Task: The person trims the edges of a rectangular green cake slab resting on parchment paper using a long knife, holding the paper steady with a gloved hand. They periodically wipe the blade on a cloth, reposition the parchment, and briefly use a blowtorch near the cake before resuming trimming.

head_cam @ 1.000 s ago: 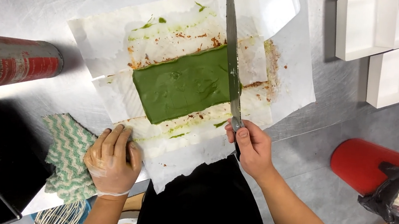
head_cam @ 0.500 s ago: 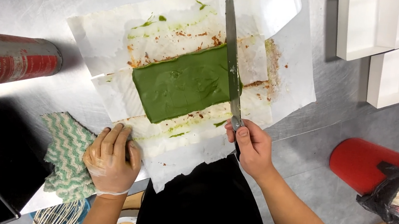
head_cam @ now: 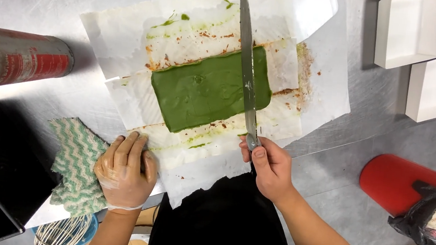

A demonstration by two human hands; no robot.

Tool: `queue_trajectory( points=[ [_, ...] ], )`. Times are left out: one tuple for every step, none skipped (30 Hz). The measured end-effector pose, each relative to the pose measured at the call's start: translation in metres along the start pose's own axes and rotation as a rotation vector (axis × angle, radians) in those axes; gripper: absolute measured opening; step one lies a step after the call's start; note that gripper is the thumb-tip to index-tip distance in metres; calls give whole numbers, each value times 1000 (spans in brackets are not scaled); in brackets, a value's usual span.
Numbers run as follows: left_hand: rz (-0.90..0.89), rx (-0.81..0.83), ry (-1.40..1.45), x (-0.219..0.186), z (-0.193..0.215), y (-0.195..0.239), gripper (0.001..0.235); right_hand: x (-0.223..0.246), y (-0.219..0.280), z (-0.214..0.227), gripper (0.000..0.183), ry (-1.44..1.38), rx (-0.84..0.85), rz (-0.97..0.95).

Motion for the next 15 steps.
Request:
queue_trajectory(
  points=[
    [1,0,0,0,0,0,28,0,0,0,47,1,1,0],
    [2,0,-5,0,0,0,28,0,-1,-1,46,-5,1,-7],
    [4,0,-10,-1,0,0,28,0,-2,-1,46,-11,2,-14],
    [5,0,-10,-1,0,0,28,0,-2,-2,46,-10,3,-15],
    [4,0,-8,-1,0,0,28,-1,-2,-2,46,-14,3,-11],
    [3,0,-4,-1,0,0,28,-1,-2,-3,46,-17,2,-7],
    [4,0,-4,0,1,0,28,-1,-2,-3,46,-17,2,-8],
    [4,10,0,0,0,0,28,-1,-3,-3,46,-11,1,-4],
    [4,19,4,0,0,1,29,-1,-3,-3,46,-5,0,-1],
    [5,19,3,0,0,0,29,-1,-4,-3,46,-5,1,-1],
    [-4,7,2,0,1,0,28,-1,-4,-3,46,-5,2,6],
    [-11,-5,1,-1,1,-1,28,-2,-4,-3,46,-5,3,13],
    [-10,-5,0,0,1,0,28,-1,-4,-3,46,-5,4,13],
    [-12,-6,4,0,1,0,28,0,-4,-3,46,-6,3,12],
    [-14,-8,8,0,1,-1,28,1,-4,-3,46,-7,3,12]
  ],
)
Point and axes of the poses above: each hand's wrist, its own y-axis away from the middle knuckle, its own z-axis out of the back of the hand, x = y × z, the point moved 3 cm from there along -y, towards the middle knuckle, and after that the axes turned 14 degrees about y, right-handed, at the moved point
